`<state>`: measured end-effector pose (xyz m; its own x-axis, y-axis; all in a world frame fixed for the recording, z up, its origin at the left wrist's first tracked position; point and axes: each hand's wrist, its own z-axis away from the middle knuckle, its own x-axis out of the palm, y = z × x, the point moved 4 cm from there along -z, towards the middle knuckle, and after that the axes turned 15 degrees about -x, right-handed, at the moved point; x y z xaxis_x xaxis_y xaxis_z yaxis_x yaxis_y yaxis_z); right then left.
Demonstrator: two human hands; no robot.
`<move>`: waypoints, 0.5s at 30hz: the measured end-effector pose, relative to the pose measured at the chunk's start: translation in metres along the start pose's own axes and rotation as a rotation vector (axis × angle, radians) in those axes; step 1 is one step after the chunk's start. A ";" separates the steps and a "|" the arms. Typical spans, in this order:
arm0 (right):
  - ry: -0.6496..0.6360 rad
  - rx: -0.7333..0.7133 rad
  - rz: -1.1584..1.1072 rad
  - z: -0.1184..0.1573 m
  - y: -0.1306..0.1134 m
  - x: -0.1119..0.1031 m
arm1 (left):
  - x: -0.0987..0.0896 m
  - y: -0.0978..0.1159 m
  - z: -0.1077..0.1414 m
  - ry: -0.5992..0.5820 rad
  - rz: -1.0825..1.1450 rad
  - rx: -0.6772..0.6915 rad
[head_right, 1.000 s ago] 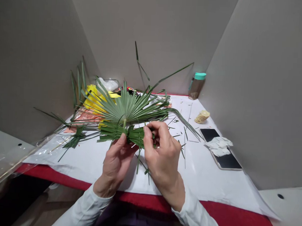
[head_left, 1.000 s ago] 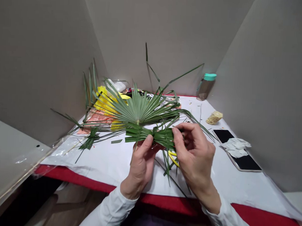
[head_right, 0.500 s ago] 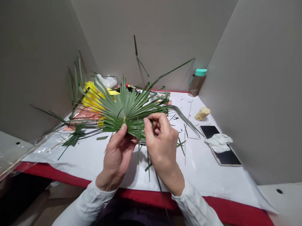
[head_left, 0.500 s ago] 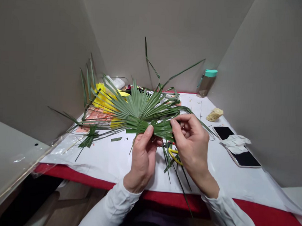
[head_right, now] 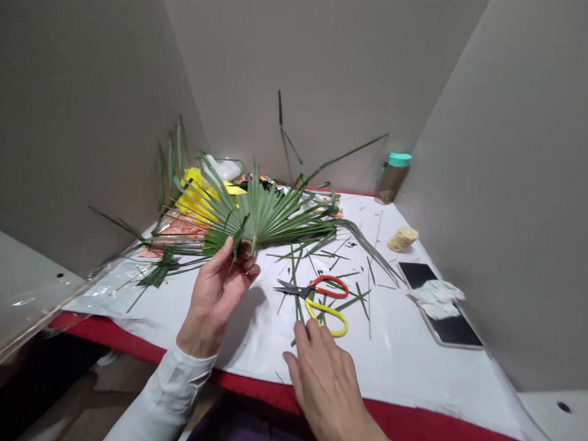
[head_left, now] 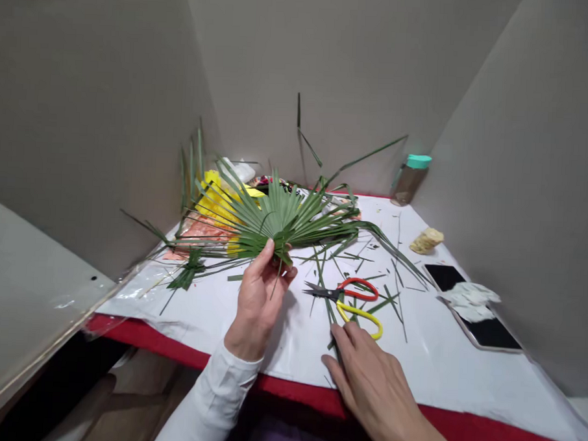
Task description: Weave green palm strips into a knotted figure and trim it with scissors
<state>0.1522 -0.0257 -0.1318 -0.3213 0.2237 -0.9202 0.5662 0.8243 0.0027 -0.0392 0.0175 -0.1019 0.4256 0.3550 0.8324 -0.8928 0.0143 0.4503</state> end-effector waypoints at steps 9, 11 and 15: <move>-0.017 -0.116 -0.048 -0.021 -0.020 0.030 | 0.022 0.035 0.025 -0.339 0.149 -0.047; -0.018 -0.149 -0.167 -0.032 -0.018 0.026 | 0.023 0.041 0.028 -0.374 0.175 -0.028; 0.084 -0.134 -0.413 -0.062 0.013 -0.001 | 0.024 0.045 0.034 -0.393 0.175 -0.015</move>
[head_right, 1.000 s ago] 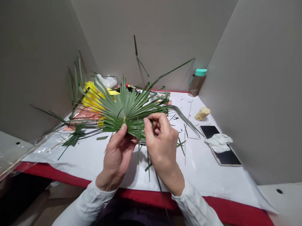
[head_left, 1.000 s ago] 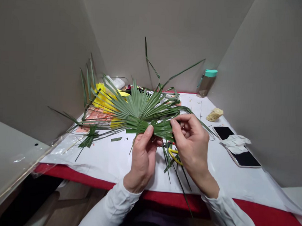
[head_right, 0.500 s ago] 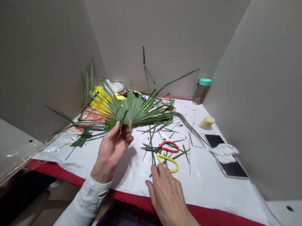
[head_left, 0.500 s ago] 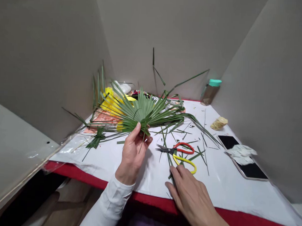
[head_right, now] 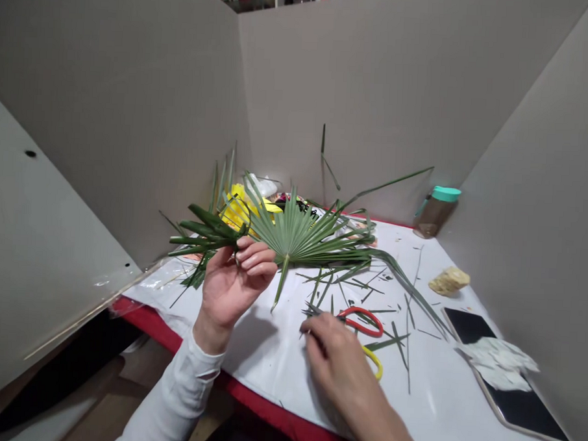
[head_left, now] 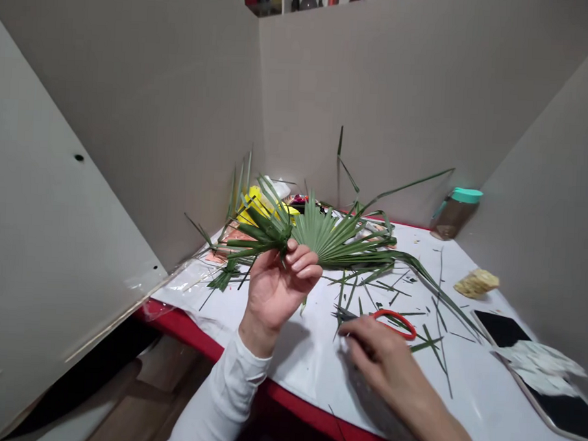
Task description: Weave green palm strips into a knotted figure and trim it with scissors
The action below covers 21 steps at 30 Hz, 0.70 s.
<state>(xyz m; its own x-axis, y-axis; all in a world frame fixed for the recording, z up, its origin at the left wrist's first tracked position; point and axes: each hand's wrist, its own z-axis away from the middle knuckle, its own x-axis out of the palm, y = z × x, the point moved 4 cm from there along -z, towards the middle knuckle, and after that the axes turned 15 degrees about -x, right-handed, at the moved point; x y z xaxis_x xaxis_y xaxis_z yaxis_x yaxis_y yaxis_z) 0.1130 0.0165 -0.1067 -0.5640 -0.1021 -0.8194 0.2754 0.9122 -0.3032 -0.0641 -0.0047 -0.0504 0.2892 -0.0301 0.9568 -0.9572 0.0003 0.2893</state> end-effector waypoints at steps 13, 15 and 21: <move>0.133 0.173 -0.443 -0.056 0.047 -0.042 | -0.018 0.010 -0.027 0.301 -0.302 0.266; 0.185 0.193 -0.485 -0.060 0.040 -0.047 | -0.018 0.003 -0.029 0.317 -0.370 0.291; 0.299 0.140 -0.636 -0.083 0.007 -0.073 | -0.014 -0.018 -0.026 0.315 -0.532 0.290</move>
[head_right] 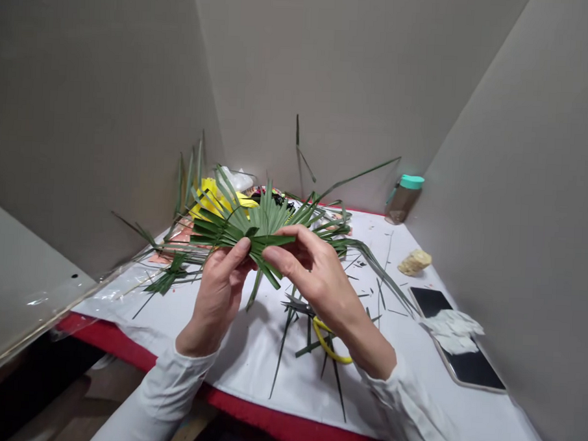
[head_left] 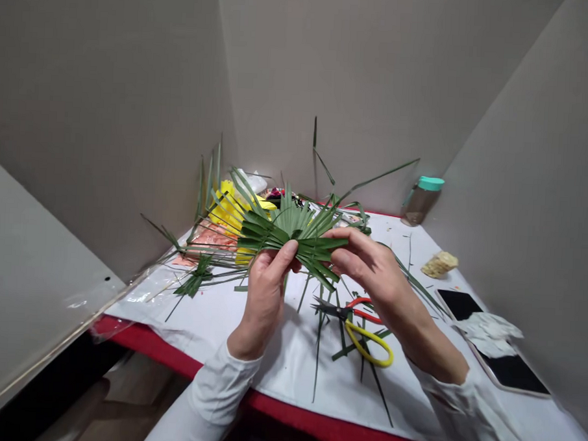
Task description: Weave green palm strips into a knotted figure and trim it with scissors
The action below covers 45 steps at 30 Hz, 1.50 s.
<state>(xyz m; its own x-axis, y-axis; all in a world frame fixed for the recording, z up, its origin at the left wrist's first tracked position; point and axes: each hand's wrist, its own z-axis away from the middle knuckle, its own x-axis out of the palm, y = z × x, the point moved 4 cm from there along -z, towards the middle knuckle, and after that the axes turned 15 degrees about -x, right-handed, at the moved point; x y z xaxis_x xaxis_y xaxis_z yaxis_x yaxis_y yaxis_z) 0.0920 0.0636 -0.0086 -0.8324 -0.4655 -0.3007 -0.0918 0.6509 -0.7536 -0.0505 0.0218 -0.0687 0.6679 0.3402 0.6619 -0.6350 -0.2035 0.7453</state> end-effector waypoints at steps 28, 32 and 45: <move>-0.018 0.052 0.027 -0.008 0.018 -0.036 | -0.002 -0.031 0.009 -0.303 -0.365 -0.381; -0.197 0.122 -0.036 -0.005 0.017 -0.023 | -0.002 -0.033 0.012 -0.445 -0.527 -0.437; -0.167 0.099 0.034 -0.004 0.034 -0.012 | 0.000 -0.037 0.002 -0.386 -0.454 -0.365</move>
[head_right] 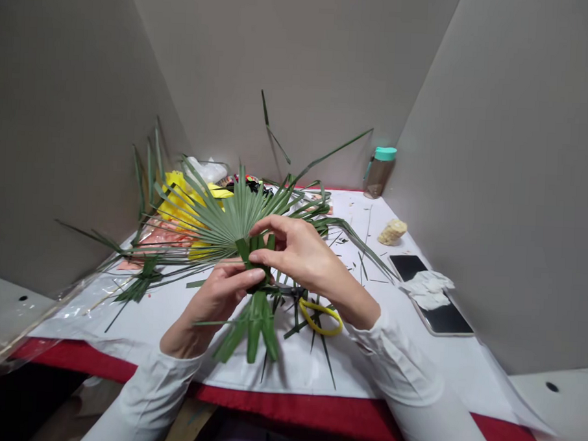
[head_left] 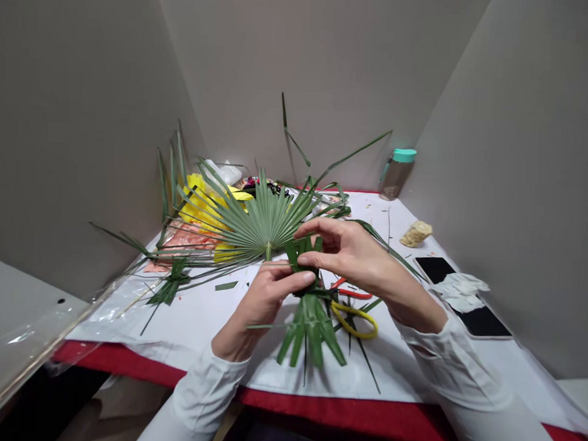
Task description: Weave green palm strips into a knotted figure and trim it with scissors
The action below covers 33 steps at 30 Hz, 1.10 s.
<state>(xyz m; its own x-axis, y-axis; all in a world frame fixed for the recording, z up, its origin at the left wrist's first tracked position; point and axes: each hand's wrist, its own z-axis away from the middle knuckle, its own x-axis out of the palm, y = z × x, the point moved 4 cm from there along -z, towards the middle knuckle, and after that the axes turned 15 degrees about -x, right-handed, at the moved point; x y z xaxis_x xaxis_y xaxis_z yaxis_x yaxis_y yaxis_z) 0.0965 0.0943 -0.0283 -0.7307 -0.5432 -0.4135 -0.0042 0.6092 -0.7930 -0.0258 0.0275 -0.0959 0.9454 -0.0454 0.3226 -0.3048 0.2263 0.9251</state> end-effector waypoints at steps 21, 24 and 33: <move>-0.105 -0.003 -0.017 0.005 0.007 0.003 | -0.006 0.007 0.001 0.147 0.181 0.050; -0.126 0.011 0.006 0.005 0.007 0.002 | -0.006 0.008 0.001 0.147 0.176 0.046; -0.136 0.024 0.128 0.006 -0.002 -0.009 | -0.013 0.010 0.001 0.178 0.169 0.058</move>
<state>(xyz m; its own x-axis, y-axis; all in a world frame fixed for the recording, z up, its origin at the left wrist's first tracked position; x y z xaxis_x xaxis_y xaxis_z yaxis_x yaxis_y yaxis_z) 0.1073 0.0950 -0.0255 -0.6250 -0.5366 -0.5670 0.1000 0.6652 -0.7399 -0.0415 0.0292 -0.0904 0.8844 0.1620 0.4376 -0.4612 0.1598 0.8728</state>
